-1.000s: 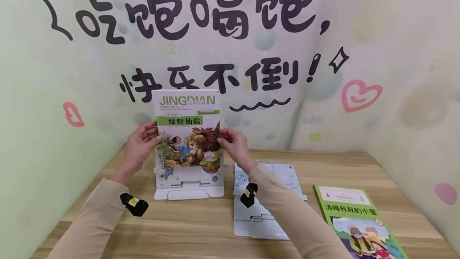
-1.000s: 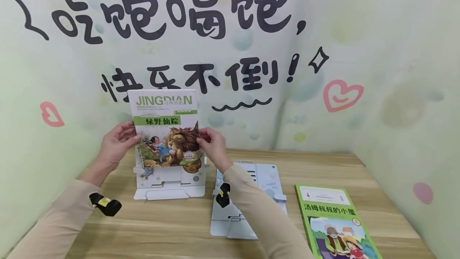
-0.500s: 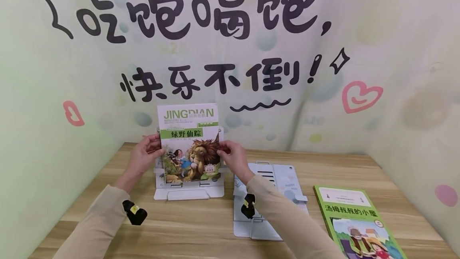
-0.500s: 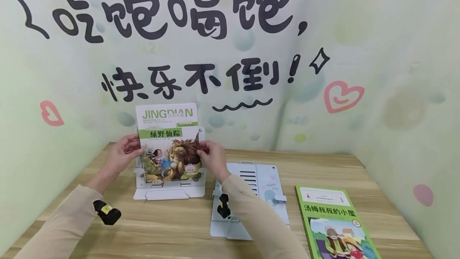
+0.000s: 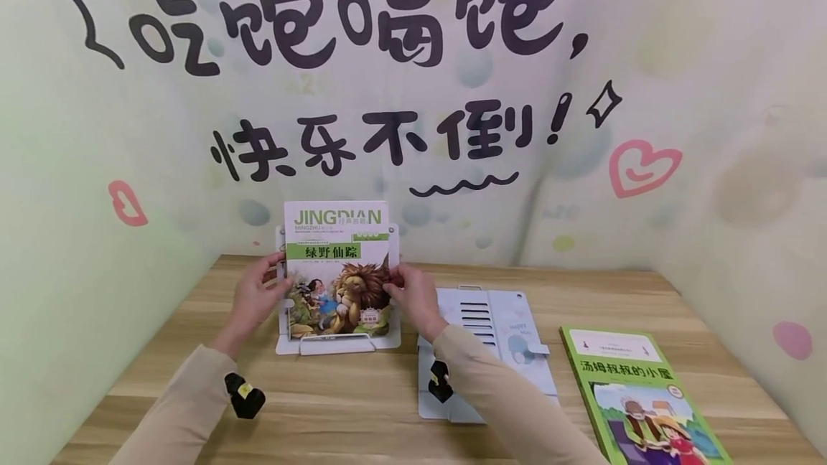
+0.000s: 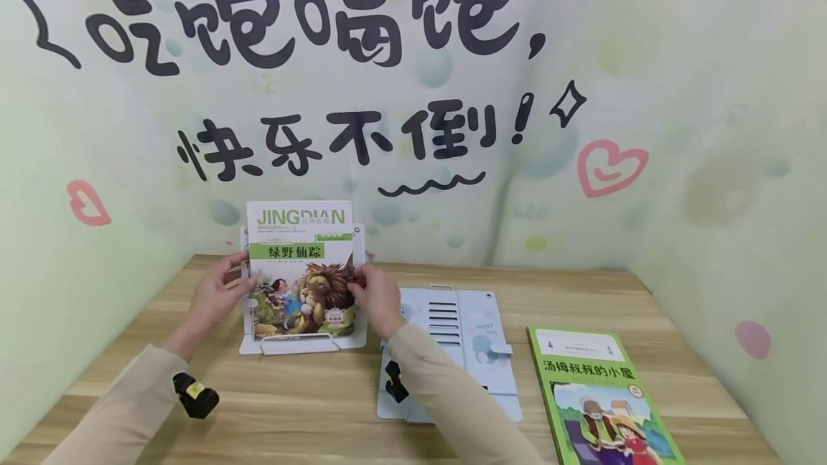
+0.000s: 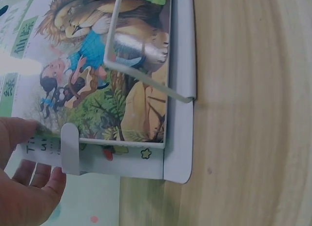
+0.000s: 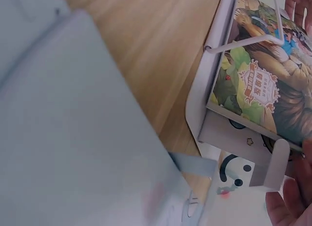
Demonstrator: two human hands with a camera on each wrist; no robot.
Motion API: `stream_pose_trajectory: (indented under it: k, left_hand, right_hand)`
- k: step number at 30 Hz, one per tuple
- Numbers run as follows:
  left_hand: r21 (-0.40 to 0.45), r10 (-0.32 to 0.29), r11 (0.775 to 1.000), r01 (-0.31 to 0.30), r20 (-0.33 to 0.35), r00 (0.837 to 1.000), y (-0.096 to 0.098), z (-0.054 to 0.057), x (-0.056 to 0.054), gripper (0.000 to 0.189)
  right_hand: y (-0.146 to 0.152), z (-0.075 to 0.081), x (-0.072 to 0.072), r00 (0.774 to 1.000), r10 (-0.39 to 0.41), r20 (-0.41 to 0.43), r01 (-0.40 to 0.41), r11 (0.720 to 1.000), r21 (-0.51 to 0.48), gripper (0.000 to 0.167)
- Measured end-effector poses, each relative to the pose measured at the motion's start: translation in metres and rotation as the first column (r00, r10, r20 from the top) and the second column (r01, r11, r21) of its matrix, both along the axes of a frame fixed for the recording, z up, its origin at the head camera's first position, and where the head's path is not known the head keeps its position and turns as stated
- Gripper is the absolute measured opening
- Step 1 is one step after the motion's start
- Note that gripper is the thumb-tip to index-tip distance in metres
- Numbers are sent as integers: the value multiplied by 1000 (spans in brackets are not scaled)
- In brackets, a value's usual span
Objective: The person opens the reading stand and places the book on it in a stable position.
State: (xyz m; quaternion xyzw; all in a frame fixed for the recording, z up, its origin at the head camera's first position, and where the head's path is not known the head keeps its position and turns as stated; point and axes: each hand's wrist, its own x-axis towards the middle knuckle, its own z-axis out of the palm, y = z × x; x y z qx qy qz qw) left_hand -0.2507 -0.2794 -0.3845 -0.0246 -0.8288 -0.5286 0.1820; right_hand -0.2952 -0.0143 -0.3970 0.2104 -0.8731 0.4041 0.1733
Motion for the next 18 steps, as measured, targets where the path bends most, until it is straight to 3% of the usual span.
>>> stream_pose_trajectory:
  k: [7,12,18]
  left_hand:
    - [98,25,995,-29,40,999,8,-1,-2,52]
    - [96,59,993,-67,84,995,7,1,-1,54]
    - [95,56,993,-65,88,995,8,1,-1,53]
  right_hand:
    - [-2,-2,1,999,-37,-27,35,998,-58,8]
    - [-5,0,2,999,-43,-20,41,997,-67,8]
    - [-4,1,5,999,-50,16,51,996,-71,8]
